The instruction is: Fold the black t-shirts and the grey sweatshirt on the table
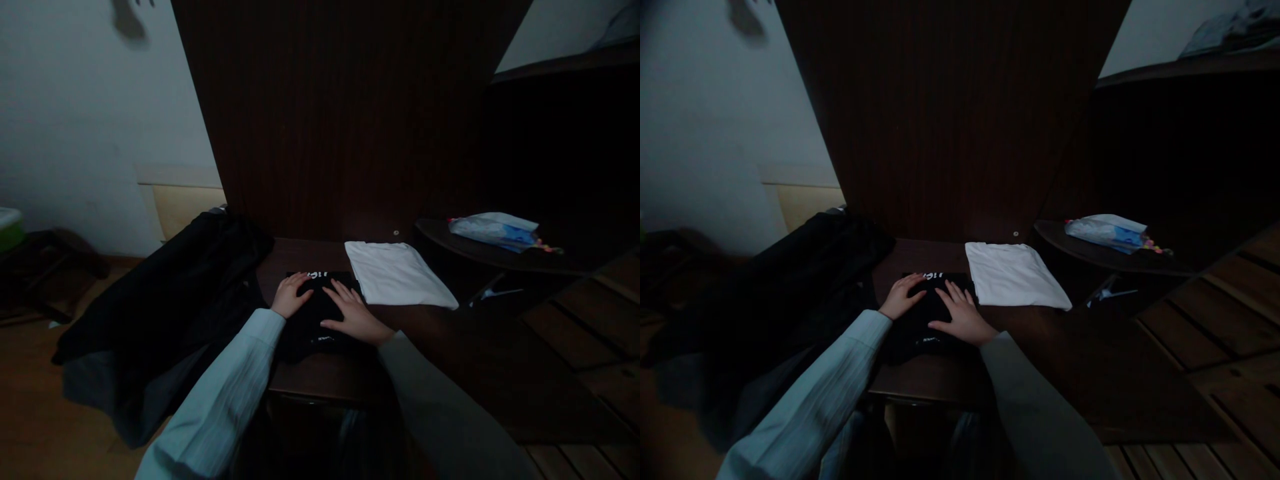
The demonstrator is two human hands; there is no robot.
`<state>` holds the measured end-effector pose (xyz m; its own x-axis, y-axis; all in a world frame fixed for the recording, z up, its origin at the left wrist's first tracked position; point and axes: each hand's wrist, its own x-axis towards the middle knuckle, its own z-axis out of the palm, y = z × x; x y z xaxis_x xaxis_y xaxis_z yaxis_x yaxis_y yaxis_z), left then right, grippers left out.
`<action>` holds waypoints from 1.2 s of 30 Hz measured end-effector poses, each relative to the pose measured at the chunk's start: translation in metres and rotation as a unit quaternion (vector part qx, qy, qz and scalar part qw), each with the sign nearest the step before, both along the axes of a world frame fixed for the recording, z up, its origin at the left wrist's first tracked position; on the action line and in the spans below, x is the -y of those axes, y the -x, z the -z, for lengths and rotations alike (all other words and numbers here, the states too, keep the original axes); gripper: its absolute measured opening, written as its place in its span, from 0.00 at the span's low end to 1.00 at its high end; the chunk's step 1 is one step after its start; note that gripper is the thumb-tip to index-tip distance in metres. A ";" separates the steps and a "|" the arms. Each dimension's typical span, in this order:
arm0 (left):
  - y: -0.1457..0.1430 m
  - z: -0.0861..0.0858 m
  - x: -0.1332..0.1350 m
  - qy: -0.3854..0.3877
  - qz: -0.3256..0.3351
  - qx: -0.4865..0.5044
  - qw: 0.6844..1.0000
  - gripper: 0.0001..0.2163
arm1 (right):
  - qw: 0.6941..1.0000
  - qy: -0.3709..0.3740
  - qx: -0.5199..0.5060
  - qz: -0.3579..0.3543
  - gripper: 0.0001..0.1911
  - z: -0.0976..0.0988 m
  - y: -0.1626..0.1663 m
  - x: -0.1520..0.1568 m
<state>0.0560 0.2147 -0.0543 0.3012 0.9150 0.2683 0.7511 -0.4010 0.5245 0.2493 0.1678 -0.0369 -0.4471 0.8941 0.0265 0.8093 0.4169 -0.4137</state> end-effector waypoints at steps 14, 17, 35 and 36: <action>0.028 -0.035 0.102 0.031 0.152 0.009 0.988 0.28 | 0.993 0.015 -0.114 -0.008 0.26 0.002 -0.049 0.095; 0.039 -0.017 0.128 -0.002 0.115 -0.058 0.992 0.30 | 0.991 -0.038 -0.124 0.042 0.17 0.017 -0.041 0.093; 0.068 0.004 0.140 -0.049 0.049 -0.051 0.996 0.14 | 0.975 -0.094 -0.181 0.086 0.16 0.019 -0.045 0.131; 0.066 0.005 0.141 -0.051 0.040 -0.047 0.997 0.14 | 0.967 -0.094 -0.205 0.121 0.15 0.020 -0.046 0.137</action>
